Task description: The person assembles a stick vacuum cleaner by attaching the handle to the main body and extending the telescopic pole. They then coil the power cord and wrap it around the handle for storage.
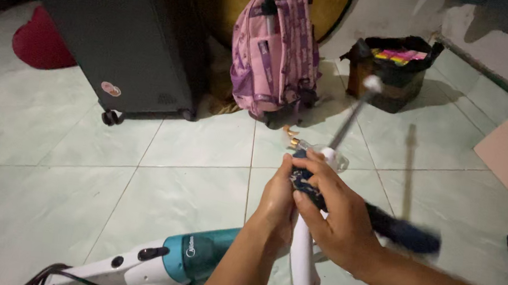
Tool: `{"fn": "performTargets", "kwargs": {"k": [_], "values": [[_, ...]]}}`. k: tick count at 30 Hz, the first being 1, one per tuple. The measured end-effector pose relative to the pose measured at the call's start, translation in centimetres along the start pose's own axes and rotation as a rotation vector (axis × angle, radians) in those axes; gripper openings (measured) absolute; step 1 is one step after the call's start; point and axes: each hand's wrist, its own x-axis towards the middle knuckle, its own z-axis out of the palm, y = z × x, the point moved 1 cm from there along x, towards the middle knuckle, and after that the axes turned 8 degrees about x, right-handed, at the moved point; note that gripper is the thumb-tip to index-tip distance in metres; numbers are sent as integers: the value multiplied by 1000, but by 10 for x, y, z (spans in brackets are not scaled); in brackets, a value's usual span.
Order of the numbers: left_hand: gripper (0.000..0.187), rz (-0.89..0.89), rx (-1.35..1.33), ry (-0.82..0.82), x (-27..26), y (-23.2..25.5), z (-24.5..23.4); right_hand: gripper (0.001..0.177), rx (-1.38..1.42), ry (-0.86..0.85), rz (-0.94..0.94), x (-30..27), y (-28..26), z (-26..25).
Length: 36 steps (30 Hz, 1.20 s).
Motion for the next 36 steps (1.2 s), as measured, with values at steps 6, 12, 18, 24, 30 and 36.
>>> {"fn": "performTargets", "kwargs": {"k": [6, 12, 18, 24, 30, 36], "values": [[26, 233, -337, -116, 33, -6, -6, 15, -234, 19, -259, -12, 0, 7], [39, 162, -441, -224, 53, 3, 18, 47, -229, 35, -192, 20, 12, -15], [51, -15, -353, 22, 45, 22, 28, 63, -483, 3, -222, -36, -7, -11], [44, 275, -489, -218, 73, 10, 32, 64, -349, 50, 182, -4, 16, -18], [40, 68, -346, 34, 71, 38, 44, 72, -574, -48, -238, -49, 2, -23], [21, 260, 109, 74, 91, 2, 47, 103, -349, -247, 383, -70, 67, -55]]}}
